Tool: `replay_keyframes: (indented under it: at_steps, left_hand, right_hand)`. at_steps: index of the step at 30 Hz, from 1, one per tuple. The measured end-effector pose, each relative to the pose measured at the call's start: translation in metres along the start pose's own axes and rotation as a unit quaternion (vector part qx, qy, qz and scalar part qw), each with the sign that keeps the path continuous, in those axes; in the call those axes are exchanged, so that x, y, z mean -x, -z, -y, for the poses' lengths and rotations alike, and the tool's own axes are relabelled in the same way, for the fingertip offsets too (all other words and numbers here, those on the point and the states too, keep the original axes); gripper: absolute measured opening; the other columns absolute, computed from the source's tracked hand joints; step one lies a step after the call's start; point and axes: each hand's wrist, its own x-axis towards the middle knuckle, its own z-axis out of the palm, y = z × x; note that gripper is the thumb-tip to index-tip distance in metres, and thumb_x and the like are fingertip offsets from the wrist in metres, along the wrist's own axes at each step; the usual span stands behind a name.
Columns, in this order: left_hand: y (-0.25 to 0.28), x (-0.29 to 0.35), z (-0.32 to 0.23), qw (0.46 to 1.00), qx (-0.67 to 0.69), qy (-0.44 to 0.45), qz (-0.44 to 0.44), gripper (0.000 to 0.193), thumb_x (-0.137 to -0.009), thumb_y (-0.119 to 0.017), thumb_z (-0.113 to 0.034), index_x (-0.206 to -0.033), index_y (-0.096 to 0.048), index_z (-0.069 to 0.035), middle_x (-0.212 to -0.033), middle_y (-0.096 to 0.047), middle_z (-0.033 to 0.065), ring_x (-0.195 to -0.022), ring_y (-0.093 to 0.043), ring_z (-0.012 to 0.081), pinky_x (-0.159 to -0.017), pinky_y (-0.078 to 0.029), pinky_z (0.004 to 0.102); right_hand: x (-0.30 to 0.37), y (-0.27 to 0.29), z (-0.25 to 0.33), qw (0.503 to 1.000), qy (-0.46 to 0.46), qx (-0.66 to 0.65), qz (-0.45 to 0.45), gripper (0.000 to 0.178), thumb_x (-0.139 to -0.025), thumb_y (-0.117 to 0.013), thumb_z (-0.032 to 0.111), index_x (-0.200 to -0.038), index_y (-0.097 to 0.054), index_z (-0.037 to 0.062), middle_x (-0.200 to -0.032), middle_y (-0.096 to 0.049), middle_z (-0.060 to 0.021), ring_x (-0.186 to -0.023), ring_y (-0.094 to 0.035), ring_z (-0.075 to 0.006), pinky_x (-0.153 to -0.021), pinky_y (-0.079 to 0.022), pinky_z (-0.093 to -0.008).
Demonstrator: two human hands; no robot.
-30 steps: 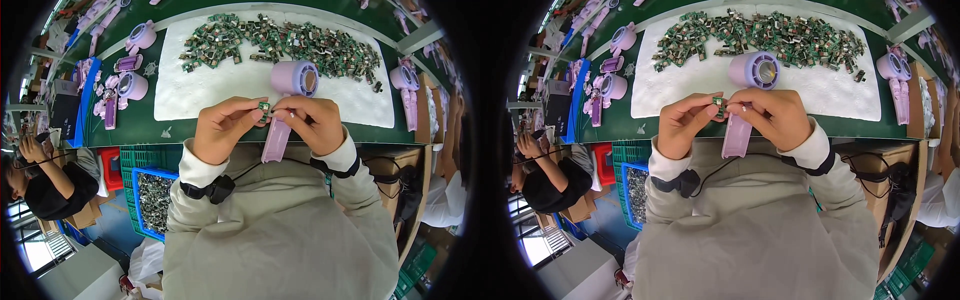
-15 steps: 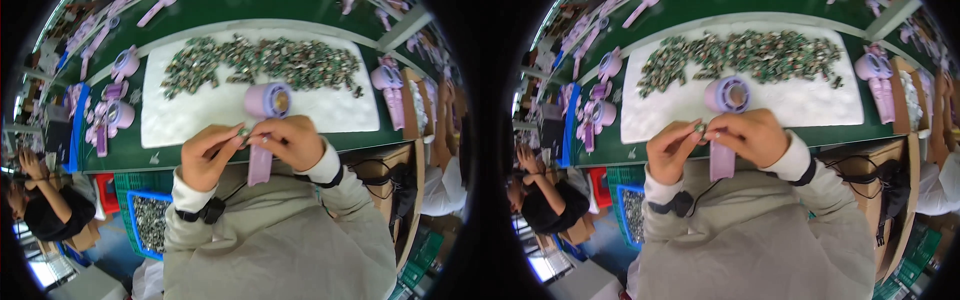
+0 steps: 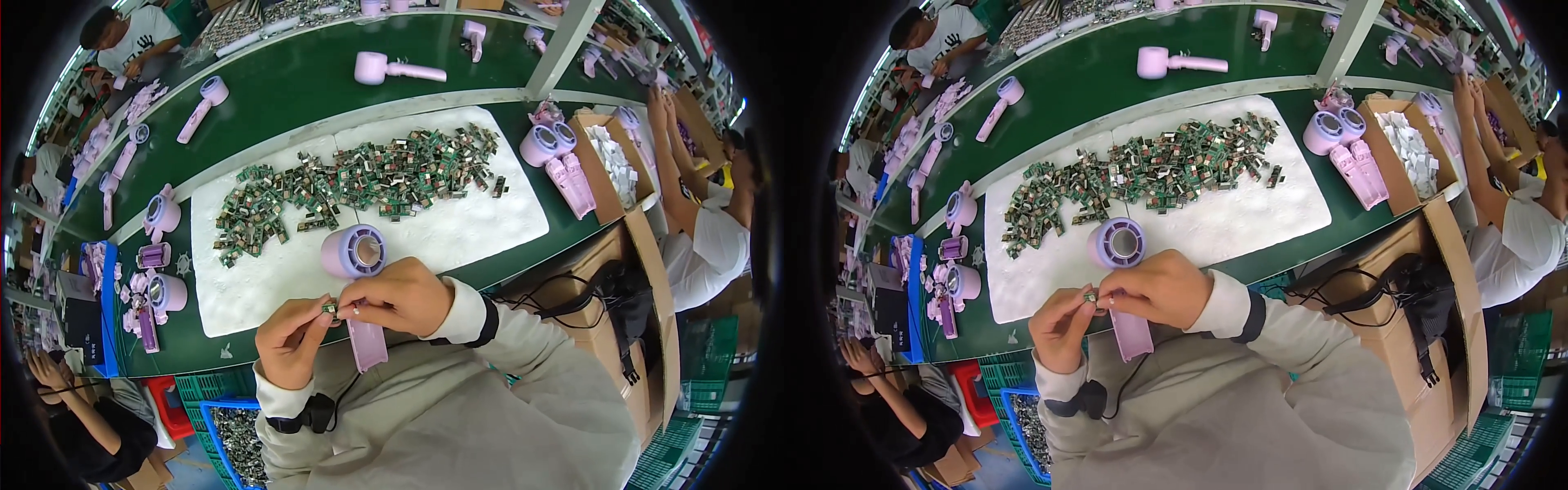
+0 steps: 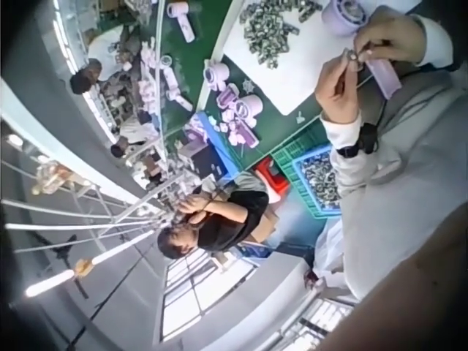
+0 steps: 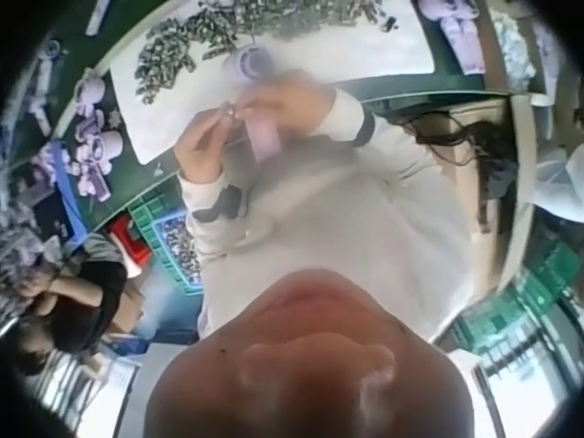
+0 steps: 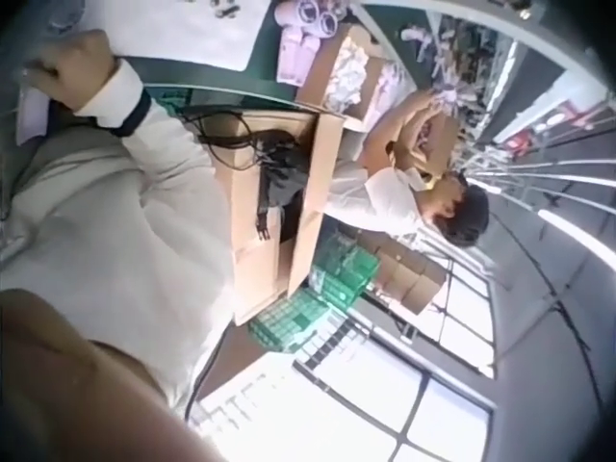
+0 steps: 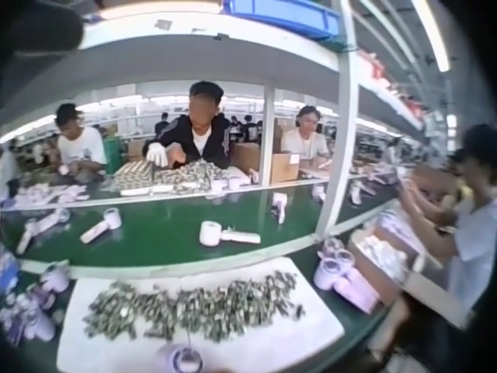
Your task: The person picks up a circuit board and a fan housing, connects the board to the internal wires by hand, and presses it into the handle. After fitting the components together, the person sets the assembled fan aside on the table and reaches for another circuit board from the pile.
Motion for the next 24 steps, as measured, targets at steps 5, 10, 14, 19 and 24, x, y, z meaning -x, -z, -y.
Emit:
replay_keyframes:
  at_steps: [5,10,14,19,24]
  left_hand:
    - [0.001,-0.008,-0.003,0.999,0.026,0.013,0.018,0.027,-0.094,-0.063,0.01,-0.119,-0.069,0.003,-0.11,-0.068,0.0183,-0.094,-0.07,0.0227,-0.079,-0.059,0.0311]
    - [0.009,-0.009,-0.003,0.99,0.102,0.076,0.059,0.028,-0.094,-0.062,0.01,-0.119,-0.069,0.002,-0.11,-0.068,0.0186,-0.096,-0.07,0.0241,-0.08,-0.061,0.0325]
    - [0.013,-0.008,0.0,0.986,0.122,0.083,0.082,0.03,-0.093,-0.063,0.011,-0.121,-0.07,0.001,-0.109,-0.069,0.0183,-0.096,-0.071,0.0237,-0.08,-0.06,0.0308]
    - [0.014,-0.004,-0.012,0.993,0.009,0.081,0.085,0.026,-0.093,-0.065,0.01,-0.118,-0.071,0.002,-0.111,-0.069,0.0191,-0.093,-0.071,0.0232,-0.082,-0.059,0.03]
    - [0.004,-0.01,-0.012,0.994,-0.022,0.1,0.033,0.027,-0.094,-0.065,0.009,-0.12,-0.069,0.003,-0.115,-0.068,0.0197,-0.093,-0.071,0.0216,-0.083,-0.058,0.0293]
  right_hand:
    - [-0.002,0.002,-0.002,1.0,-0.007,-0.006,0.005,0.015,-0.089,-0.075,0.012,-0.104,-0.073,0.0102,-0.062,-0.061,-0.0035,-0.051,-0.057,-0.0183,-0.05,-0.044,-0.0324]
    - [0.0,0.004,0.004,0.996,-0.072,-0.046,0.019,0.016,-0.088,-0.076,0.014,-0.104,-0.072,0.0109,-0.063,-0.061,-0.0036,-0.052,-0.058,-0.0184,-0.05,-0.044,-0.033]
    - [-0.001,0.005,0.005,0.995,-0.087,-0.042,0.032,0.017,-0.088,-0.076,0.019,-0.103,-0.071,0.0121,-0.067,-0.063,-0.0043,-0.054,-0.06,-0.0196,-0.051,-0.047,-0.0346]
    - [-0.004,0.001,0.003,0.997,-0.058,-0.043,0.017,0.016,-0.086,-0.078,0.016,-0.101,-0.072,0.0115,-0.068,-0.063,-0.0044,-0.054,-0.059,-0.0195,-0.051,-0.046,-0.0334]
    - [-0.014,0.011,0.016,0.986,-0.146,-0.072,0.021,0.018,-0.08,-0.082,0.007,-0.097,-0.079,0.0107,-0.065,-0.062,-0.0011,-0.056,-0.059,-0.0164,-0.051,-0.045,-0.0304]
